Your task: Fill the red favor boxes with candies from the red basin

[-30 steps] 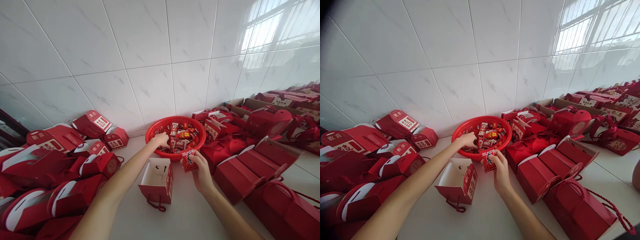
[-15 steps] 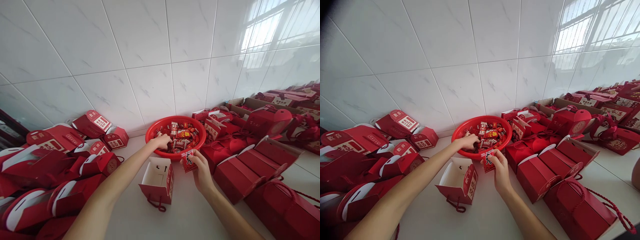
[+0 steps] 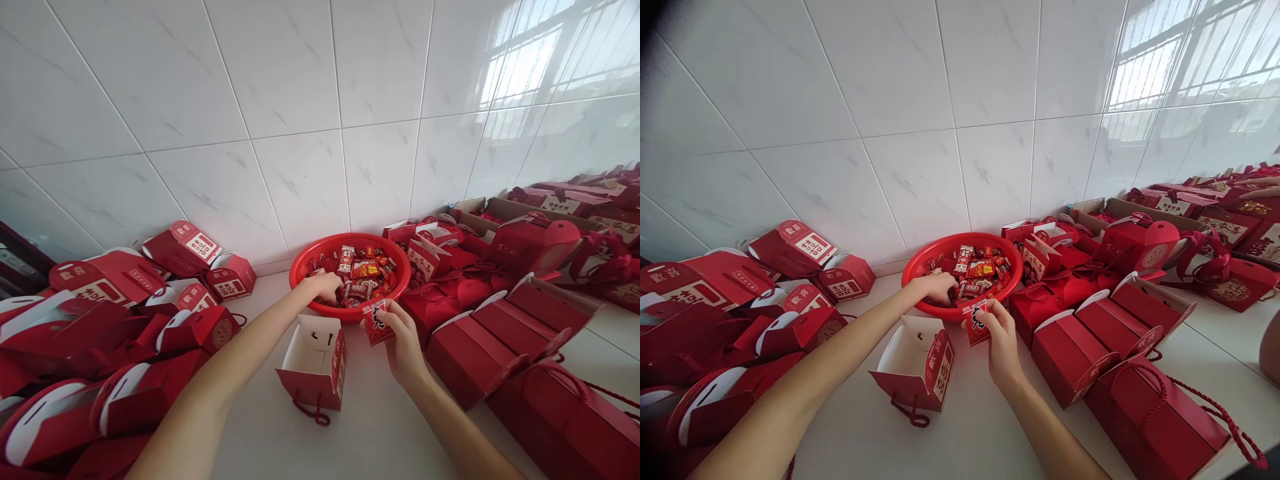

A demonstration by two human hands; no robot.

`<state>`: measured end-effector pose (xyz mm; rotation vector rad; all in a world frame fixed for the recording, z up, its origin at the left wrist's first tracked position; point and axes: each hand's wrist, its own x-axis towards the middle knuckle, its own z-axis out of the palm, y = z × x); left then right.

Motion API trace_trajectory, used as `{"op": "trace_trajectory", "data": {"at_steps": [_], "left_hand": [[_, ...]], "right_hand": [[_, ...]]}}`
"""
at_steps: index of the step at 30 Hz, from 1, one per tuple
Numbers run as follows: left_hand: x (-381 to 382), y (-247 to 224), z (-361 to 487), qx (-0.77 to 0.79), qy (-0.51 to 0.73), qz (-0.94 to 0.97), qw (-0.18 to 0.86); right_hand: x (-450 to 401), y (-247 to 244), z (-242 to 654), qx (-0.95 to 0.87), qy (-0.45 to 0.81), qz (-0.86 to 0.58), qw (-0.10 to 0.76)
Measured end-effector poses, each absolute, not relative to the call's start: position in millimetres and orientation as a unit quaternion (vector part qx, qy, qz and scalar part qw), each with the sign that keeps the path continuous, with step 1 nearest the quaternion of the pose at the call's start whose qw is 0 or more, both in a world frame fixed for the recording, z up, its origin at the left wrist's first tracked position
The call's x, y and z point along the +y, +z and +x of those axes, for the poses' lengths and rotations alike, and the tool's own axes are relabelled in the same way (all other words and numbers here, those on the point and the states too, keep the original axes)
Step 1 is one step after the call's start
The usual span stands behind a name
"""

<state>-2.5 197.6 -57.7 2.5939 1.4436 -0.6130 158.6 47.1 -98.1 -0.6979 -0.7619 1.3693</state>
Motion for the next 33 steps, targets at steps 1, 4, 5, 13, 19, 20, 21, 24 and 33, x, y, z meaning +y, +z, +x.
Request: {"op": "trace_trajectory", "data": {"at_steps": [1,4,5,13,19,20,21,24,33], "left_hand": [[198,-58,-3,0.475,-0.200,0.855,0.062],[198,-58,-6,0.478,-0.185,0.854,0.085],[199,-58,-7,0.481,-0.179,0.853,0.094],[202,-62,-10,0.497,-0.160,0.823,0.224],[207,-67,-10,0.501,-0.152,0.808,0.272],[208,-69,-10,0.501,-0.152,0.805,0.277],[209,-70,-9,0.501,-0.152,0.803,0.283],[210,-71,-7,0.496,-0.156,0.799,0.303],[209,-72,-9,0.463,-0.131,0.802,0.355]], "right_hand": [[47,-97,159,-0.334,0.603,-0.309,0.655],[48,-95,161,-0.328,0.601,-0.315,0.657],[48,-94,162,-0.325,0.600,-0.317,0.659],[52,-93,167,-0.314,0.591,-0.324,0.668],[51,-94,167,-0.318,0.590,-0.329,0.665],[51,-94,167,-0.319,0.590,-0.330,0.665],[52,-94,167,-0.319,0.590,-0.330,0.665],[52,-94,167,-0.313,0.592,-0.332,0.664],[54,-96,164,-0.307,0.591,-0.332,0.668]]}}
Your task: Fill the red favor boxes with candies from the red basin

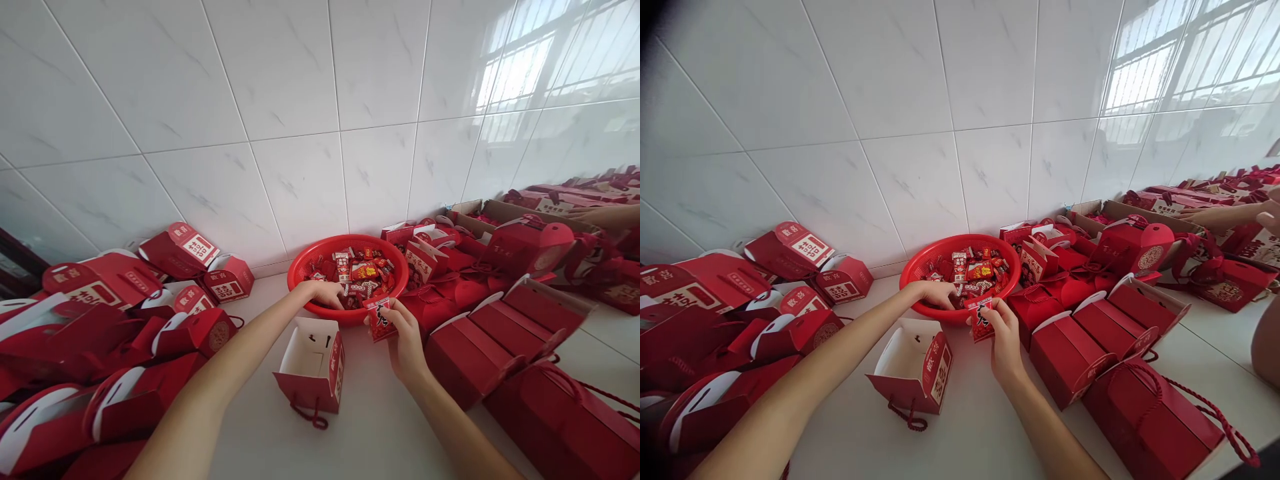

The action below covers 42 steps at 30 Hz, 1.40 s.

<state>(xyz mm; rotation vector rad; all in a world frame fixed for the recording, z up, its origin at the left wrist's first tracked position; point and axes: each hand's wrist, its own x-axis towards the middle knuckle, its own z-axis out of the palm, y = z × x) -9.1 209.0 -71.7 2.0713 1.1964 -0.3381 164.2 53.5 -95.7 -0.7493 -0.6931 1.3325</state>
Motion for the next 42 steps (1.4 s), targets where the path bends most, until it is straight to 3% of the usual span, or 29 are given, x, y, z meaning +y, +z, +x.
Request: {"op": "trace_trajectory", "data": {"at_steps": [8,16,24,42], "left_hand": [[206,-66,-11,0.435,-0.046,0.780,0.447],[203,-56,-14,0.441,0.146,0.701,0.541],[205,-55,-13,0.503,0.262,0.627,0.534],[212,-61,-17,0.622,0.278,0.562,0.470]], "right_hand": [[54,-97,166,-0.307,0.596,-0.334,0.663],[55,-97,165,-0.304,0.591,-0.335,0.668],[56,-97,167,-0.304,0.578,-0.340,0.676],[55,-96,167,-0.305,0.586,-0.342,0.669]]}}
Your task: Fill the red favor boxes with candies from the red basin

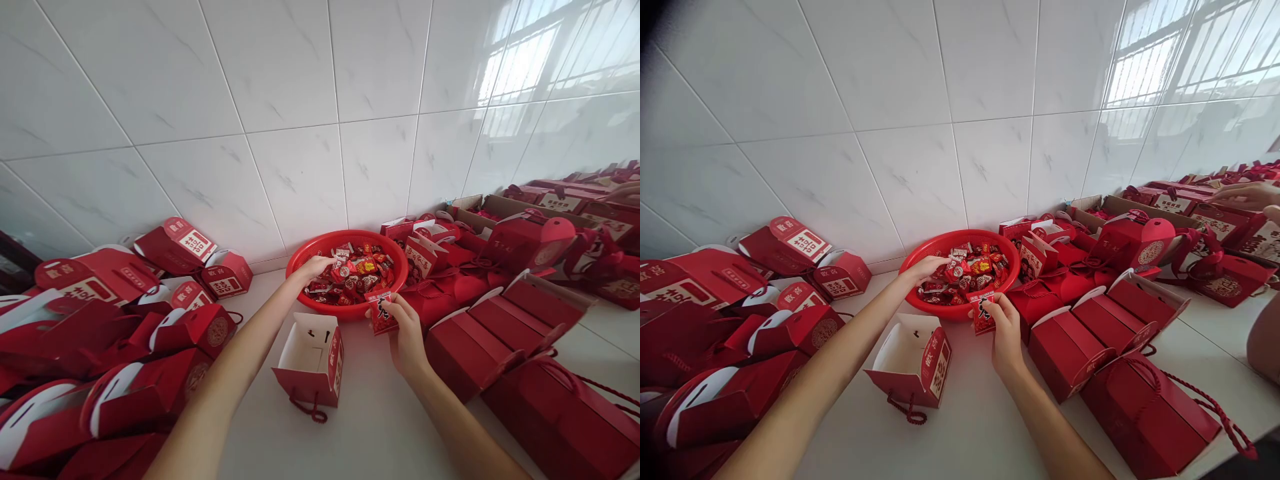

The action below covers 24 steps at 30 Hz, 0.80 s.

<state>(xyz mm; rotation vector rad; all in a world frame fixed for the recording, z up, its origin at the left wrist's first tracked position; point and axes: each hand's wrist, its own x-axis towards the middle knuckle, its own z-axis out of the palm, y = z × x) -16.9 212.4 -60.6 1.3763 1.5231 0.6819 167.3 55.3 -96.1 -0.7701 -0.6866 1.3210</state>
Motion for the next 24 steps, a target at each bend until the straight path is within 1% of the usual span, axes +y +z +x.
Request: {"op": "trace_trajectory", "data": {"at_steps": [13,24], "left_hand": [[219.6,-68.6,-25.2,0.608,0.294,0.651,0.347],[220.4,-69.6,-23.2,0.600,0.299,0.672,0.315]], "right_hand": [[55.5,-96.1,167.8,-0.303,0.591,-0.337,0.667],[55.2,-96.0,167.8,-0.286,0.604,-0.324,0.669]]}}
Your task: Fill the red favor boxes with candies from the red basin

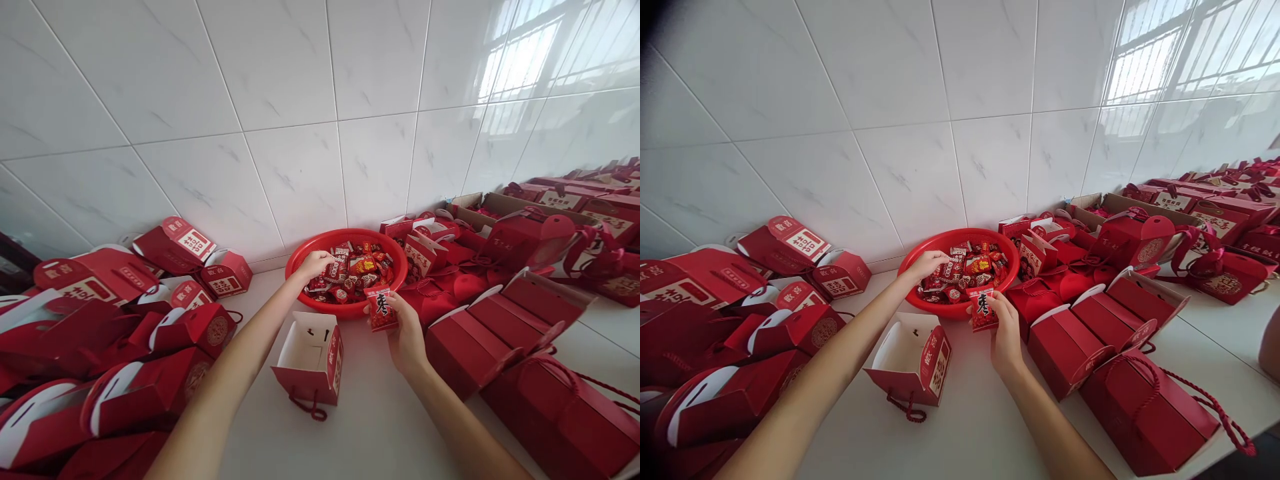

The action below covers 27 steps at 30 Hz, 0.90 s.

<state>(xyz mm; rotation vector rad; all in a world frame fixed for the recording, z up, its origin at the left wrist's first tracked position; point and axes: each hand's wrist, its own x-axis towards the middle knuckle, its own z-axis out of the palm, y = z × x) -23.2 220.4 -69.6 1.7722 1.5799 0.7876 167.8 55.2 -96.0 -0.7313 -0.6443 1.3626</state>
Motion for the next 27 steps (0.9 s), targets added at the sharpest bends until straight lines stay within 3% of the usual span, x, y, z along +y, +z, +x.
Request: {"op": "trace_trajectory", "data": {"at_steps": [10,17,22,27], "left_hand": [[218,-66,-22,0.557,0.362,0.645,0.378],[188,-29,-16,0.471,0.389,0.645,0.460],[147,-7,-4,0.393,0.302,0.688,0.530],[122,-11,7,0.412,0.234,0.688,0.549]], "right_hand": [[52,-92,168,-0.304,0.620,-0.314,0.651],[52,-94,163,-0.318,0.597,-0.333,0.657],[52,-93,162,-0.301,0.598,-0.317,0.672],[50,-92,163,-0.309,0.602,-0.299,0.673]]}}
